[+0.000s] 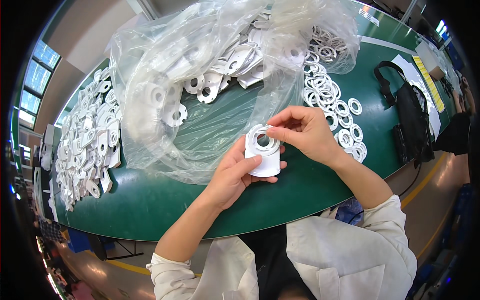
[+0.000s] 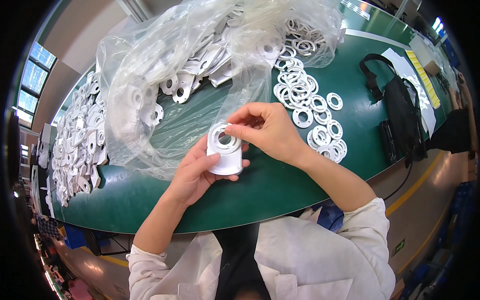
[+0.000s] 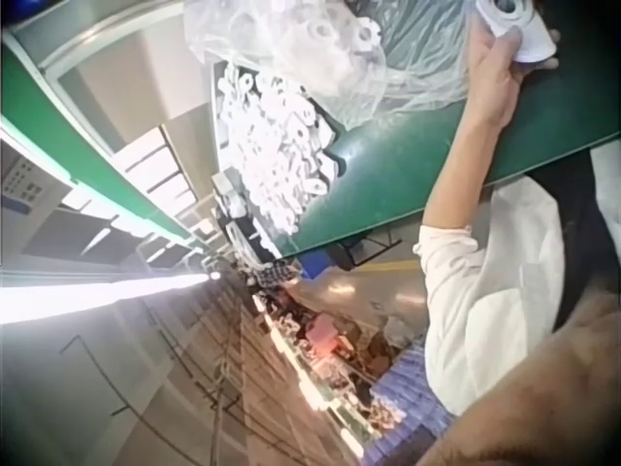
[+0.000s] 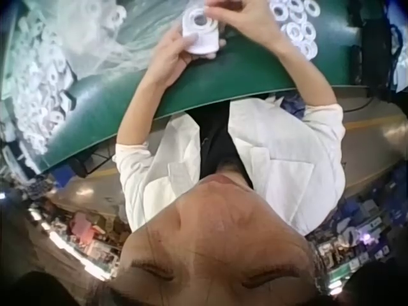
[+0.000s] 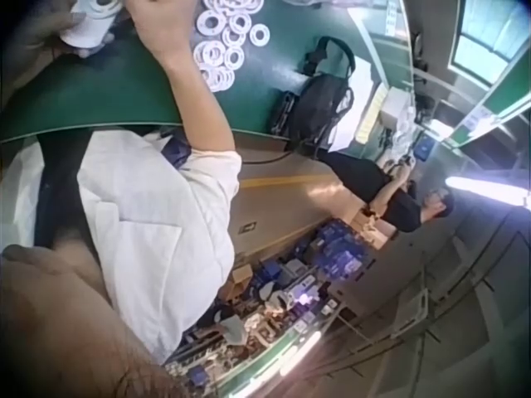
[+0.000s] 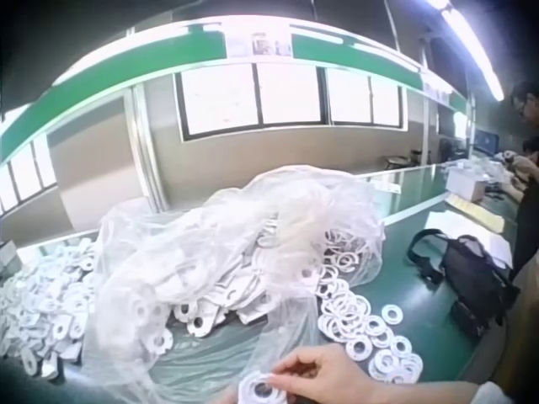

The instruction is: Assembling white plastic housing units by inserting circular ring components into them.

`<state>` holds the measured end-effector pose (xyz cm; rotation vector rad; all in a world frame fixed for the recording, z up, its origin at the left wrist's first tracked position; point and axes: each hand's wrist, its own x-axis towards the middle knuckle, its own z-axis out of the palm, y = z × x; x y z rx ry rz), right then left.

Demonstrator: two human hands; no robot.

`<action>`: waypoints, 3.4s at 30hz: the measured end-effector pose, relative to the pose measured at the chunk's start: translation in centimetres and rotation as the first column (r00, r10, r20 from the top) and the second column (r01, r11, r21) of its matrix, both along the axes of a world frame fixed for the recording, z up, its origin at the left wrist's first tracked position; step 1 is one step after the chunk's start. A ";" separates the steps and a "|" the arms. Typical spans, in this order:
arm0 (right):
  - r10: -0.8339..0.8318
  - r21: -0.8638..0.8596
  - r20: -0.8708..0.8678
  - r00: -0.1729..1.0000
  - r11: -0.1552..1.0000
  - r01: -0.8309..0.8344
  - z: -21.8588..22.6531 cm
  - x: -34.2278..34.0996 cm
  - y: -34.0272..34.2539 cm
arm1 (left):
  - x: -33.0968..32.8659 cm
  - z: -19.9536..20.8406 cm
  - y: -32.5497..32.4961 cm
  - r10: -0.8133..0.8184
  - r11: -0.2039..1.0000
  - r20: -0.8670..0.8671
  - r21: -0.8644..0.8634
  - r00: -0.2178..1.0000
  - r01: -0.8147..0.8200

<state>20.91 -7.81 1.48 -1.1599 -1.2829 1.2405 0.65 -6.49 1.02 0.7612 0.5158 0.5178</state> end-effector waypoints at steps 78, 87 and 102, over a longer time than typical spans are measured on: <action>0.013 0.004 0.158 0.987 1.000 -0.014 0.0 -0.7 -0.5 | 0.1 -2.7 -0.3 0.222 0.810 -0.243 0.585 0.944 -0.040; -0.114 -0.010 0.019 0.993 0.993 0.114 -1.0 -1.6 -0.5 | 0.2 -0.9 -0.6 0.262 0.644 -0.446 0.741 0.856 0.189; 0.030 -0.021 0.222 0.975 0.999 -0.026 -0.3 -0.4 -0.5 | -0.4 -2.0 0.1 0.198 0.752 -0.330 0.655 0.923 0.073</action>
